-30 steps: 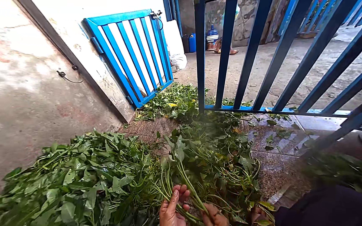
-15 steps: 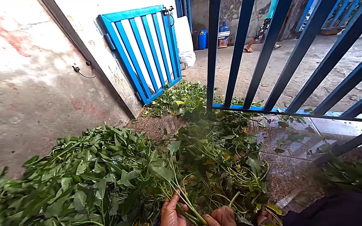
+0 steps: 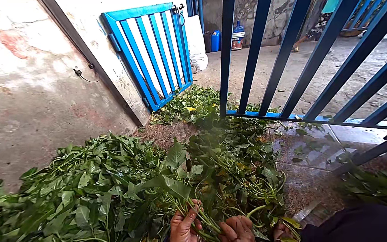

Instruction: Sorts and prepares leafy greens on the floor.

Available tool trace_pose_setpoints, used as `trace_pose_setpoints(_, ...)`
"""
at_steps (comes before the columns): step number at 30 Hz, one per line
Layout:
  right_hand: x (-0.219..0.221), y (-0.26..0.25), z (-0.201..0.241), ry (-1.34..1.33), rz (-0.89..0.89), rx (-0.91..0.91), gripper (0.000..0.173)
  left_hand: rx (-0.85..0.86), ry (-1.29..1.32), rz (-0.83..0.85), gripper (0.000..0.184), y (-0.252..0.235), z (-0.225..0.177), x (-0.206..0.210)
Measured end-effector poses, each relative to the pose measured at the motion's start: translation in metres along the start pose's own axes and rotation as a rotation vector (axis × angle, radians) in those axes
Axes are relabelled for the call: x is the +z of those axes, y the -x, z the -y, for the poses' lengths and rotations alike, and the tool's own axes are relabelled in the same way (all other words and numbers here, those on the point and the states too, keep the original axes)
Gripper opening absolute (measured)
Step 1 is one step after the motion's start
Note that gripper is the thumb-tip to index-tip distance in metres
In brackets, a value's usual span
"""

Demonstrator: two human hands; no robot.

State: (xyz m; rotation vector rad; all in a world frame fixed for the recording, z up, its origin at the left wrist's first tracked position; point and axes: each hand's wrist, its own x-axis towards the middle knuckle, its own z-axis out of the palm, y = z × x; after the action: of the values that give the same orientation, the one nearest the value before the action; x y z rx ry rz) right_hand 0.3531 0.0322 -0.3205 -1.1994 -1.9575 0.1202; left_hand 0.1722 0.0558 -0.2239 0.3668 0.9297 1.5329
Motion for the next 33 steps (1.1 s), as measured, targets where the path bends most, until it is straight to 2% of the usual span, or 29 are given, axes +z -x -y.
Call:
trace_pose_setpoints(2,-0.005,-0.013,0.012,-0.112,0.139,0.157,0.042,0.013,-0.026,0.029,0.015,0.0,0.002,-0.002)
trace_pose_setpoints(4,-0.01,-0.032,0.024,-0.432,0.338,0.421,0.058,0.013,-0.063,0.05,0.015,0.0,0.005,-0.002)
trace_pose_setpoints(6,-0.009,-0.05,0.03,-0.839,0.406,0.648,0.053,0.023,-0.104,0.058,0.016,-0.001,0.007,-0.003)
trace_pose_setpoints(8,-0.01,-0.066,0.037,-1.201,0.352,0.783,0.047,0.047,-0.117,0.048,0.016,-0.002,0.006,-0.004)
trace_pose_setpoints(10,-0.011,-0.071,0.042,-1.283,0.297,0.813,0.05,0.072,-0.128,0.045,0.016,-0.003,0.004,-0.006)
trace_pose_setpoints(12,-0.012,-0.07,0.045,-1.235,0.242,0.828,0.047,0.083,-0.143,0.022,0.015,-0.003,0.003,-0.005)
trace_pose_setpoints(16,-0.015,-0.068,0.055,-1.155,0.063,0.922,0.023,0.075,-0.198,-0.09,0.01,-0.002,0.003,0.004)
trace_pose_setpoints(19,-0.016,-0.071,0.054,-1.121,0.061,0.967,0.011,0.062,-0.192,-0.111,0.01,-0.002,0.005,0.005)
trace_pose_setpoints(22,-0.021,-0.076,0.054,-1.16,0.084,1.031,0.013,0.049,-0.171,-0.13,0.012,-0.004,0.008,0.004)
trace_pose_setpoints(26,-0.02,-0.072,0.051,-1.294,-0.009,0.925,0.018,-0.003,-0.113,-0.241,0.02,-0.007,0.01,0.007)
trace_pose_setpoints(29,-0.017,-0.068,0.045,-1.436,0.015,0.853,0.012,-0.052,-0.064,-0.316,0.03,-0.011,0.011,0.002)
trace_pose_setpoints(31,-0.023,-0.07,0.045,-1.548,0.051,0.866,0.008,-0.089,-0.019,-0.372,0.027,-0.015,0.008,-0.001)
trace_pose_setpoints(33,-0.028,-0.071,0.042,-1.626,0.086,0.87,0.028,-0.132,0.029,-0.397,0.013,-0.016,0.002,-0.003)
